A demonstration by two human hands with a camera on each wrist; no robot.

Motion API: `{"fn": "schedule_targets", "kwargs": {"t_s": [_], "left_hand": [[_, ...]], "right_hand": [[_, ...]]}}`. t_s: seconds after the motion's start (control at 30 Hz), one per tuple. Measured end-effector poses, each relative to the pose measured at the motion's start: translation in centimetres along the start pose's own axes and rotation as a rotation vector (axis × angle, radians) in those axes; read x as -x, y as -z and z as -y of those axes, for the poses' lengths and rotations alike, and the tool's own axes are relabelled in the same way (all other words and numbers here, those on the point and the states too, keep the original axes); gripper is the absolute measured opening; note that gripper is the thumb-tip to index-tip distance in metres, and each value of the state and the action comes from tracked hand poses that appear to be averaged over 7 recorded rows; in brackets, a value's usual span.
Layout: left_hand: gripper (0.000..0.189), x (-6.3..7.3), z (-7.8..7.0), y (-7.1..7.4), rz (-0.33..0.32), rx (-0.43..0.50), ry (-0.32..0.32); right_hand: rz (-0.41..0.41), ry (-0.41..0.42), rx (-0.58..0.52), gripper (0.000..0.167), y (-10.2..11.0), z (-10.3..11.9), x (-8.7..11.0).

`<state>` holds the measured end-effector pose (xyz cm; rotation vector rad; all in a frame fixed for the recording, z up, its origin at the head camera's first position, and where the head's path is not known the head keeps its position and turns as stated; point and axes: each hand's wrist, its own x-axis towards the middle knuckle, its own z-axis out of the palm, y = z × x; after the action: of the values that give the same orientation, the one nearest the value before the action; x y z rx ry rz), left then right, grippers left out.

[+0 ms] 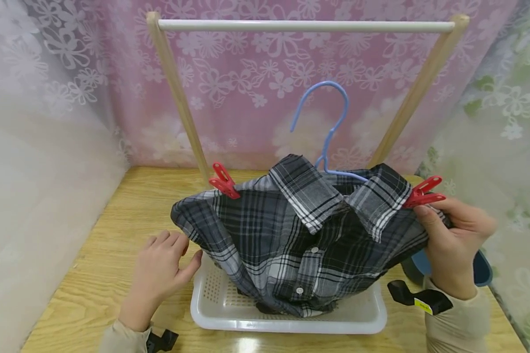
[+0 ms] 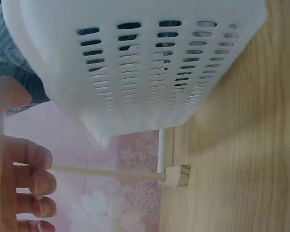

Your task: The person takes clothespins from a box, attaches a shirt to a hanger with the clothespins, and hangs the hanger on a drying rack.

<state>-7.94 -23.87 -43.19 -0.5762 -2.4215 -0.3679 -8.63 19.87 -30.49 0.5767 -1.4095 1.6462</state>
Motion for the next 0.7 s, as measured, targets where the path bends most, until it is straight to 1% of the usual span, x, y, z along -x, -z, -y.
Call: {"fn": "schedule_targets", "kwargs": {"t_s": [0.07,0.2,0.27,0.47,0.6,0.7], "left_hand": [[0.034,0.0,-0.1,0.0,0.072,-0.004,0.010],[0.036,-0.1,-0.4,0.0,0.236,-0.002,0.056],[0.035,-0.1,-0.7,0.1,0.292,0.000,0.076],[0.033,-0.4,-1.4,0.1,0.376,0.005,0.130],[0.027,-0.5,-1.5,-0.1,0.405,0.024,0.163],[0.026,-0.5,-1.3,-0.3,0.408,0.061,0.175]], "right_hand": [[0.005,-0.002,0.005,0.026,0.1,-0.1,0.1],[0.006,-0.007,0.008,0.025,0.4,-0.2,0.1],[0.005,-0.005,0.006,0.024,0.5,-0.2,0.1],[0.006,0.004,-0.036,0.024,0.4,-0.4,0.0],[0.003,0.001,-0.038,0.024,0.4,-0.5,0.2],[-0.003,-0.001,-0.028,0.024,0.4,-0.5,0.3]]}}
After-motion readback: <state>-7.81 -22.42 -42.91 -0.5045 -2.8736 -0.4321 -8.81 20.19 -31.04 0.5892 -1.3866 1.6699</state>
